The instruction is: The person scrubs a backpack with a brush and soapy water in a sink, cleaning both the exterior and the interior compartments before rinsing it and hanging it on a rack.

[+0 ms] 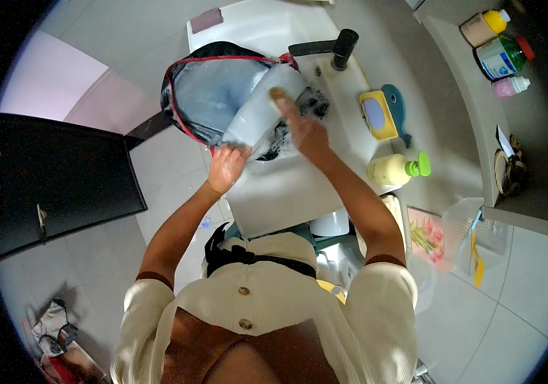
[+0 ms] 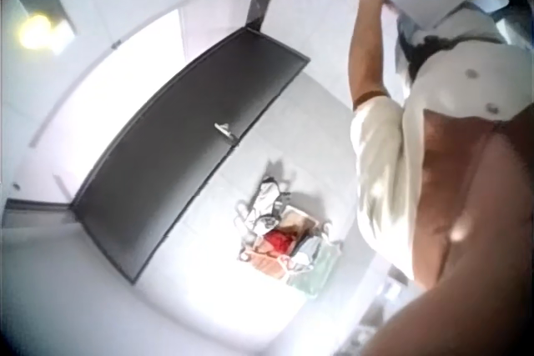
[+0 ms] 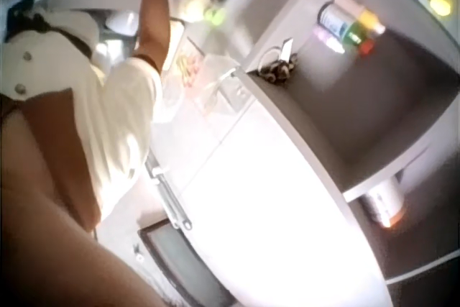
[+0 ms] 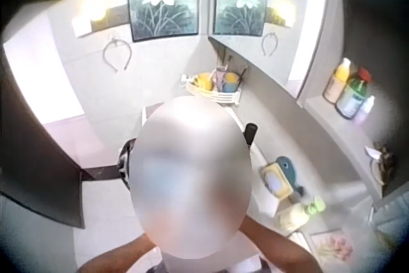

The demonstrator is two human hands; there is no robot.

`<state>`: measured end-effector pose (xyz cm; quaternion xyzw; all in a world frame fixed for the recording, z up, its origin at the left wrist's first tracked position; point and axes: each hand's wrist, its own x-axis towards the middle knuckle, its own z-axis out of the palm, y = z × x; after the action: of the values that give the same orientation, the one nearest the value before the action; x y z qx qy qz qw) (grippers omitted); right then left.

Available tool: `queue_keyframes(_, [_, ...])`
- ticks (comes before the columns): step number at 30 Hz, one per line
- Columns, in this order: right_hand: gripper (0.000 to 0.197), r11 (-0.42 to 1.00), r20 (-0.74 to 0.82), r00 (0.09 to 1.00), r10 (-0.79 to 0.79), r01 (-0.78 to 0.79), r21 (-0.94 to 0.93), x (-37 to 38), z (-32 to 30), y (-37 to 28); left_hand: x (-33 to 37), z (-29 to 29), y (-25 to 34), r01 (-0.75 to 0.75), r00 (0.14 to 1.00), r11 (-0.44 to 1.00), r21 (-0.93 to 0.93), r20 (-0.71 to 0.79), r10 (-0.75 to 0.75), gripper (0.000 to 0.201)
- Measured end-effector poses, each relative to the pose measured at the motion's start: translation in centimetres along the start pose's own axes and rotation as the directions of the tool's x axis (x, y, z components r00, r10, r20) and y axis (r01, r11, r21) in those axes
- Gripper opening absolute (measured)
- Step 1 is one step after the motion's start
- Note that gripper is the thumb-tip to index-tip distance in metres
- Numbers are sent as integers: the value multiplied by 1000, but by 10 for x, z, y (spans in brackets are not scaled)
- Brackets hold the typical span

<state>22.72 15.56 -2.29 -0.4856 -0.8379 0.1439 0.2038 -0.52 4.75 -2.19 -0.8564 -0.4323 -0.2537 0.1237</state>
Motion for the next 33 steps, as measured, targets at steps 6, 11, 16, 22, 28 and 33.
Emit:
queue_keyframes(6, [70,962,82,960,-267,260,87,-33,5,-62,-4,-2,-1,45,999,997,-55,-14,-46,23])
queue_keyframes(11, [63,993,120,988,95,-102,54,11,-5,-10,-2,7,4,82,996,996,-23,-25,-83,23])
queue_keyframes(16, [68,992,218,968,-125,116,53,-21,41,-16,-1,5,1,89,996,995,-51,-22,-90,21])
queue_keyframes(22, [60,977,-99,993,62,-40,210,11,32,20,13,2,-9,131,991,991,-5,-14,-131,20])
queue_keyframes(28, [57,980,26,999,22,-27,197,5,17,4,9,1,-14,102,995,994,-27,-19,-102,19])
queue_keyframes(33, [62,990,225,974,-42,10,142,11,13,-39,0,6,-11,96,995,995,-20,-2,-97,18])
